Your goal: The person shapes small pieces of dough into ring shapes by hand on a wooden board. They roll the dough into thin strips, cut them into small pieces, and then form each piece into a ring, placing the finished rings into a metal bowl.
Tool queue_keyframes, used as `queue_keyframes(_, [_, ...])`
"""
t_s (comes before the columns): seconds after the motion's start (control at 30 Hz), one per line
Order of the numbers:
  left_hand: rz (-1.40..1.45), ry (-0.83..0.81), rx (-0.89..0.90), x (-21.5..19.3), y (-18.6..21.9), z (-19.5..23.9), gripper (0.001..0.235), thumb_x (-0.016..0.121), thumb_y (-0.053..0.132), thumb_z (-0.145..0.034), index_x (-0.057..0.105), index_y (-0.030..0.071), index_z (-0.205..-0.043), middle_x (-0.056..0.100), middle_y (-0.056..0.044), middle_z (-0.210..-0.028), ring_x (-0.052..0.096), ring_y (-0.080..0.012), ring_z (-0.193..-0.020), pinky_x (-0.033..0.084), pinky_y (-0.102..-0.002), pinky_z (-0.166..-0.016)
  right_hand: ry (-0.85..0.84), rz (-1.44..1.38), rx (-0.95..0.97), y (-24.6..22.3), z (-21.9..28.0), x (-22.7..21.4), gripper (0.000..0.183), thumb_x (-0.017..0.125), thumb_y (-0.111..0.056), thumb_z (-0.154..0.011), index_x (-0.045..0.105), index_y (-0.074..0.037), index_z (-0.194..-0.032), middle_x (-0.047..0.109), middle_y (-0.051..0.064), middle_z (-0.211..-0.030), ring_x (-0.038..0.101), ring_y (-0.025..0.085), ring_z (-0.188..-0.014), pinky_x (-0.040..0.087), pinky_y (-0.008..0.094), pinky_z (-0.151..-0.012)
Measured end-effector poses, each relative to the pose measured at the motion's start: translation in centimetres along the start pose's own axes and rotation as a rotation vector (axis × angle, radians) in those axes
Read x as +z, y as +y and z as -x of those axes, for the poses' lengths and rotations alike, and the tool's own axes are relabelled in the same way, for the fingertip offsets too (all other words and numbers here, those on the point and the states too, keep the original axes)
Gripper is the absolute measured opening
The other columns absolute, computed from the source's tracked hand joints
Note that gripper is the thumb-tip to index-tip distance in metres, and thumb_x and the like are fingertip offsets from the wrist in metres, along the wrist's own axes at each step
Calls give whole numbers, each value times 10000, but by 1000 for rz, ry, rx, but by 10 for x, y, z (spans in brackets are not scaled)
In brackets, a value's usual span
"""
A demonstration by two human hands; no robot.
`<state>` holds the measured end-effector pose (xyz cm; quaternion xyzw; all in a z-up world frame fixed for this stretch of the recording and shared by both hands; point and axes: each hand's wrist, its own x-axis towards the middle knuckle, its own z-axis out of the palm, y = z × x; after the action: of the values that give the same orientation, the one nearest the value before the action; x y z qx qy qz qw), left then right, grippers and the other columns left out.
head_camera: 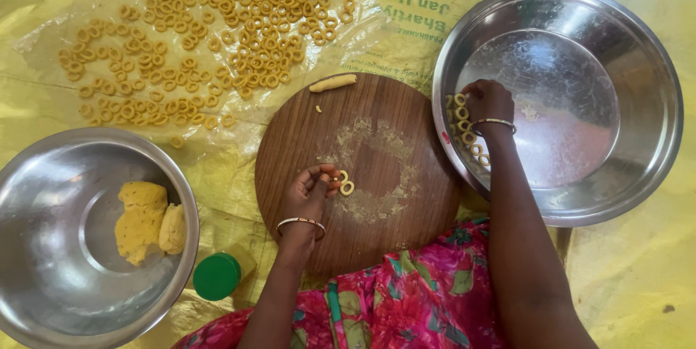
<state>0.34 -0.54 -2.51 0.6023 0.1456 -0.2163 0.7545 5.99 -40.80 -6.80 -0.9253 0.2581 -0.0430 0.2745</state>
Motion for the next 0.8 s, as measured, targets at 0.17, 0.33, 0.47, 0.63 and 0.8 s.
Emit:
queue_keyframes(0.17, [-8,37,24,-1,-5,-3,174,598,80,-1012,671,-2,-1147,755,-97,-1056,709,-138,-900,567,-282,-823,165,93,-202,-38,15,-23,176,685,-15,-854,794,-75,-978,703,193,-978,692,338,-875,546,445,-821])
queue_keyframes(0.33, [-88,133,97,-6,-7,-9,161,617,57,-990,676,6,-1131,740,-62,-1033,708,-108,-907,580,-272,-848,128,-44,-736,-135,84,-13,114,615,21,-923,698,-12,-993,660,168,-954,633,326,-877,518,443,-772])
queue_keyframes(0.47, [-59,141,136,-11,-10,-10,158,605,50,-998,677,-4,-1128,742,-65,-1032,692,-115,-880,580,-281,-833,-402,-245,-729,-177,153,10,174,676,-116,-862,704,-27,-1008,646,150,-943,657,368,-898,532,456,-769])
queue_keyframes(0.63, [-70,118,128,-7,-8,-9,168,589,66,-1008,676,-1,-1135,732,-62,-1029,694,-114,-890,575,-272,-833,-386,-177,-609,-182,163,21,124,673,-129,-896,692,-31,-970,626,146,-941,652,360,-900,527,456,-759])
queue_keyframes(0.8, [-84,126,116,-6,-6,-8,170,570,78,-1023,670,6,-1140,737,-64,-1040,692,-117,-891,570,-268,-824,-309,-130,-639,-180,165,37,151,713,-158,-870,655,-27,-917,597,146,-930,631,367,-910,525,465,-765])
